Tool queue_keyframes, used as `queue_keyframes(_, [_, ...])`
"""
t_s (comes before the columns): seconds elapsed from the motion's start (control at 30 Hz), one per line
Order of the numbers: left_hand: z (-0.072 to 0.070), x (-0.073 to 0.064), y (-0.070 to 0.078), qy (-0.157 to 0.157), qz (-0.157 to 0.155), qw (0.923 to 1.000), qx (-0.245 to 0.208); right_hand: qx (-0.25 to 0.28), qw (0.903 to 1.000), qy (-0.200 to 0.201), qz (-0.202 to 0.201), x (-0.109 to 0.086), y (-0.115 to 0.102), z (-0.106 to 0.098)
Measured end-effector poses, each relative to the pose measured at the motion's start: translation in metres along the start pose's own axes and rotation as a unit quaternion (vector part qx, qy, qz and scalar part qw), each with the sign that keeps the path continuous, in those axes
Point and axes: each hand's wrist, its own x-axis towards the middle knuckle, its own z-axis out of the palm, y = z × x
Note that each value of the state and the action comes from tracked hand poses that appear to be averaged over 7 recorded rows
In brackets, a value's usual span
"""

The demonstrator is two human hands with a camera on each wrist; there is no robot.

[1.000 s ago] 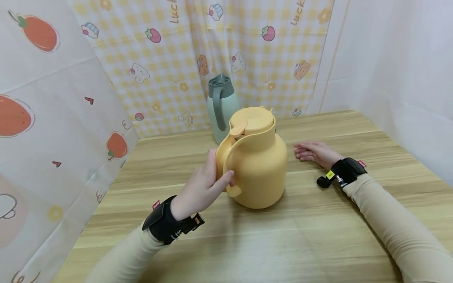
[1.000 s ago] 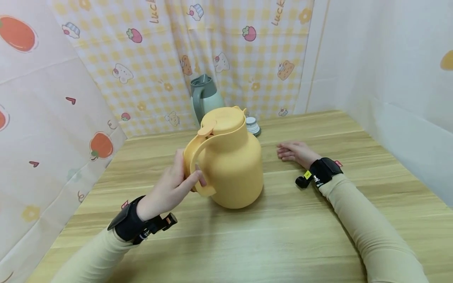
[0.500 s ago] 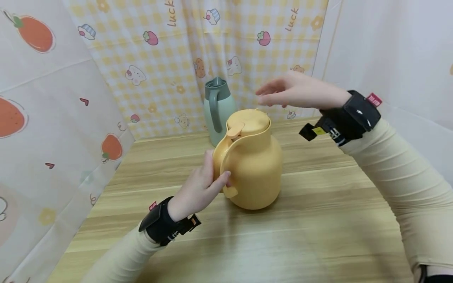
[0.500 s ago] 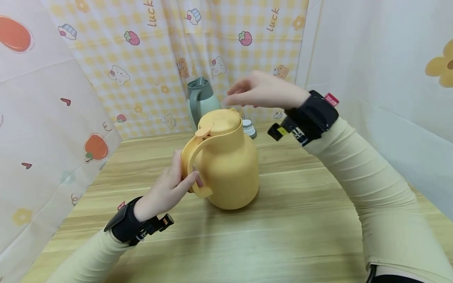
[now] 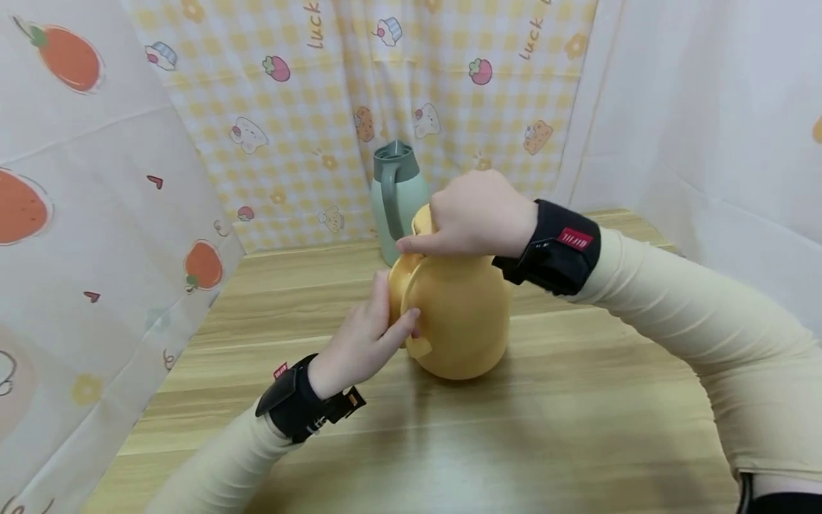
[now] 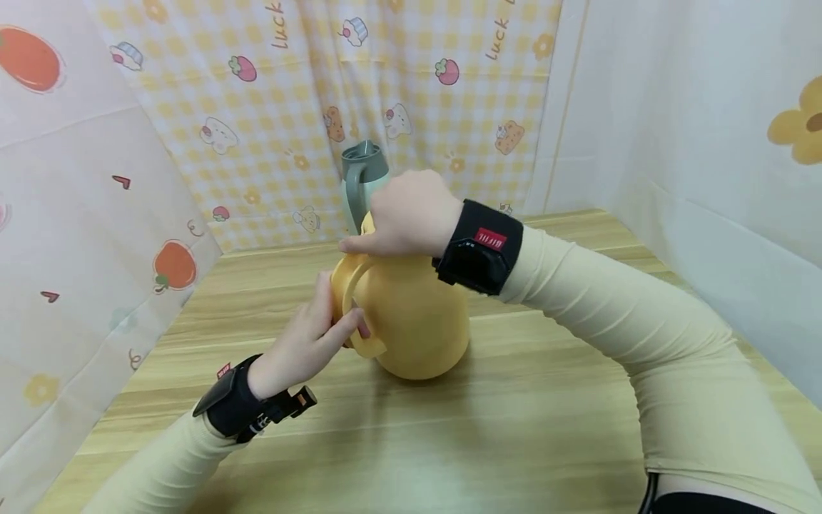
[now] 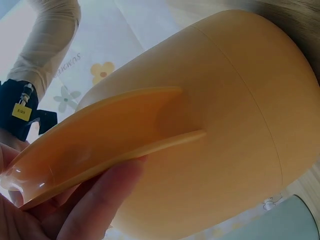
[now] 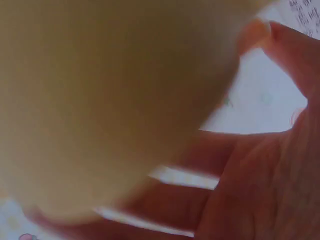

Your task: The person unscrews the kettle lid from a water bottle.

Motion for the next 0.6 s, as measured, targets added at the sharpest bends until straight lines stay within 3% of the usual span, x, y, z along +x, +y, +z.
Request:
queue_keyframes(0.13, [0.0, 0.0, 0.001, -0.005, -0.004, 1.0, -0.001, -0.016, 0.9947, 0.099, -0.021, -0.006, -0.001, 0.017])
queue_keyframes(0.23, [0.0, 0.0, 0.002, -0.001, 0.002, 0.9999, 0.01, -0.02, 0.9894, 0.143, -0.018, -0.01, 0.001, 0.028])
queue_keyframes(0.6, [0.001, 0.001, 0.005, -0.012, 0.002, 0.9999, 0.013, -0.002, 0.9863, 0.163, -0.026, -0.011, 0.007, 0.034])
